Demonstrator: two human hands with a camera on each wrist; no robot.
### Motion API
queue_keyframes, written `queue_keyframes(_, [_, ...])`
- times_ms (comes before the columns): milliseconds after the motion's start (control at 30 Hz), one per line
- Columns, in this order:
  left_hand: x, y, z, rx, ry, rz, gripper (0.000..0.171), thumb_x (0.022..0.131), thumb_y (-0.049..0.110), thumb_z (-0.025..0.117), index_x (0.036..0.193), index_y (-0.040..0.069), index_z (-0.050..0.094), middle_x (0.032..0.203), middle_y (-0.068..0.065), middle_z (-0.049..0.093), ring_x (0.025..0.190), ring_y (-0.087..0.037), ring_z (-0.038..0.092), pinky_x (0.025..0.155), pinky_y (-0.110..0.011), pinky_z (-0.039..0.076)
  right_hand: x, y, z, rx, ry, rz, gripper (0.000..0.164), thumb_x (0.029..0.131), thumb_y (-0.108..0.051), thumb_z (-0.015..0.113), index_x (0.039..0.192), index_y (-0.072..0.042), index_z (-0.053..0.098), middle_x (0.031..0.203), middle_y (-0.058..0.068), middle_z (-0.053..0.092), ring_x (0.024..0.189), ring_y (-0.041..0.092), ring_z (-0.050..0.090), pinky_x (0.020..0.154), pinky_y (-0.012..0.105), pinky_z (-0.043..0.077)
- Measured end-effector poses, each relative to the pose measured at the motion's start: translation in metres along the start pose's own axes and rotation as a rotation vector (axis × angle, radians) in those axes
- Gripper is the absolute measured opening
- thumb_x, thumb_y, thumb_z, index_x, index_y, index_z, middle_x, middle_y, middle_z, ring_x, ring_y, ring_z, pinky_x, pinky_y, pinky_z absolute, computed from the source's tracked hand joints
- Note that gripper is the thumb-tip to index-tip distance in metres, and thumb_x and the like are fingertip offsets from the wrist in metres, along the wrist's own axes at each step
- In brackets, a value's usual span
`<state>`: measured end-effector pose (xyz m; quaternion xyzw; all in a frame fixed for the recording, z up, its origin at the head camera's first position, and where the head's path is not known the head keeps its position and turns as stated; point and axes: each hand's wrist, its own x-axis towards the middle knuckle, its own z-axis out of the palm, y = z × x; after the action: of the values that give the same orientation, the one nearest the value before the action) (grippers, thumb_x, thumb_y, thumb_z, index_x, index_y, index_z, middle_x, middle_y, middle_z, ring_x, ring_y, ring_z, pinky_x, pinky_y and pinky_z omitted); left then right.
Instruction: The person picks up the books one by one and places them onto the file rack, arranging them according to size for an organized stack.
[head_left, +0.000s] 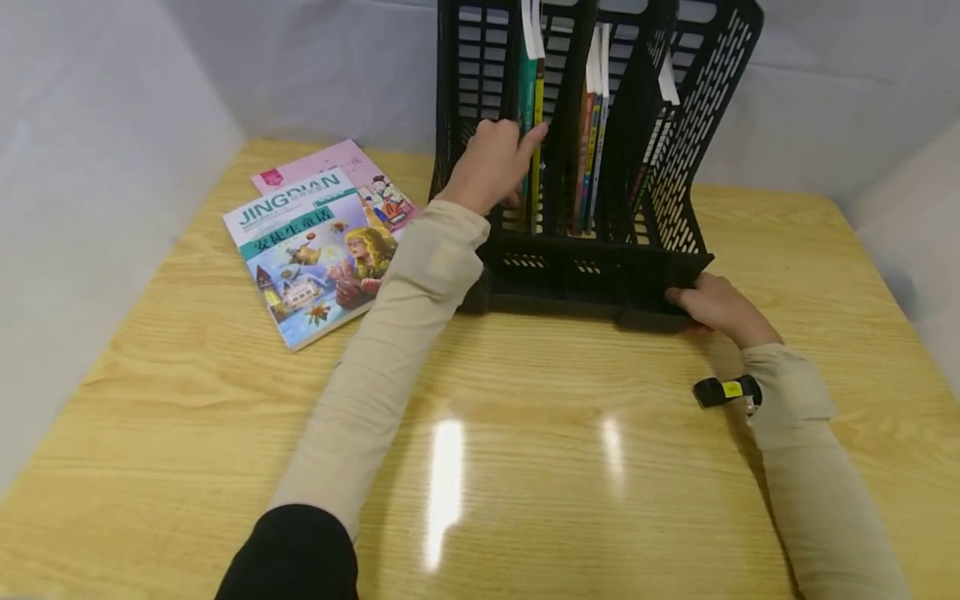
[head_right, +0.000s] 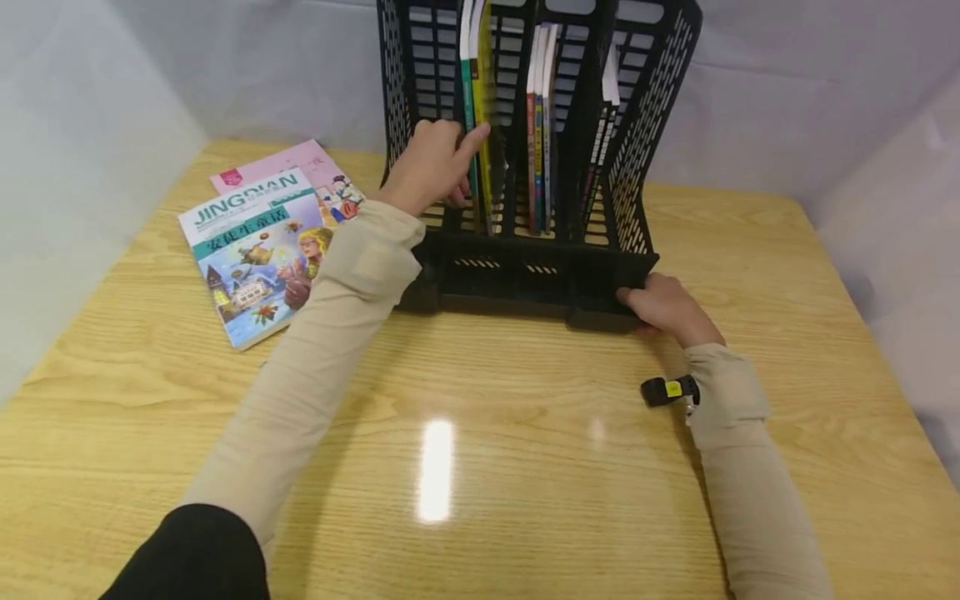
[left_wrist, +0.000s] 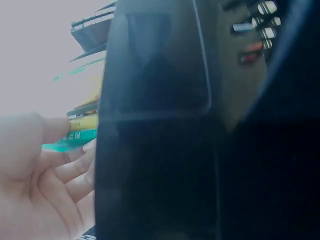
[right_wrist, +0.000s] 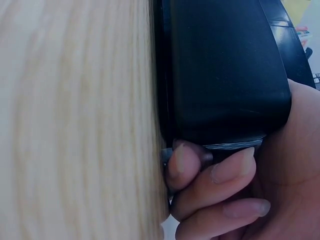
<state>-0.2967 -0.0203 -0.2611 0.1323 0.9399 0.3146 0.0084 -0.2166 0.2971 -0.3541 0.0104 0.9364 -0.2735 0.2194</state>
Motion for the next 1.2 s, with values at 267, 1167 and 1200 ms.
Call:
queue_keyframes(267, [0.005, 0.006, 0.002, -0.129, -0.086, -0.085, 0.056, 0.104, 0.043, 0.022, 0.102, 0.003, 0.061, 0.069, -0.008, 0.064, 0.064, -0.021, 0.070, 0.060, -0.031, 0.058, 0.000, -0.002, 0.000, -0.009, 0.003, -0.001, 0.040, 0.097, -0.031, 0.044, 0.100, 0.008, 0.052, 0.056, 0.004, 0.053, 0.049, 0.017, 0.058, 0.058, 0.029, 0.047])
queue_keyframes(1167, [-0.048, -0.036, -0.017, -0.241, 0.211, 0.008, 0.034, 0.103, 0.031, 0.044, 0.096, 0.003, 0.063, 0.080, -0.013, 0.068, 0.065, -0.021, 0.067, 0.057, -0.024, 0.053, 0.000, -0.001, 0.001, -0.027, 0.004, 0.004, 0.041, 0.097, -0.032, 0.043, 0.100, 0.008, 0.052, 0.053, 0.003, 0.052, 0.049, 0.017, 0.058, 0.058, 0.029, 0.047])
queue_keyframes(1200, [-0.049, -0.038, -0.019, -0.256, 0.227, 0.001, 0.034, 0.102, 0.030, 0.045, 0.097, 0.003, 0.063, 0.081, -0.013, 0.068, 0.064, -0.019, 0.066, 0.057, -0.023, 0.053, 0.001, -0.001, 0.001, -0.024, -0.001, 0.004, 0.041, 0.097, -0.032, 0.043, 0.099, 0.008, 0.052, 0.053, 0.002, 0.052, 0.049, 0.017, 0.057, 0.058, 0.029, 0.047])
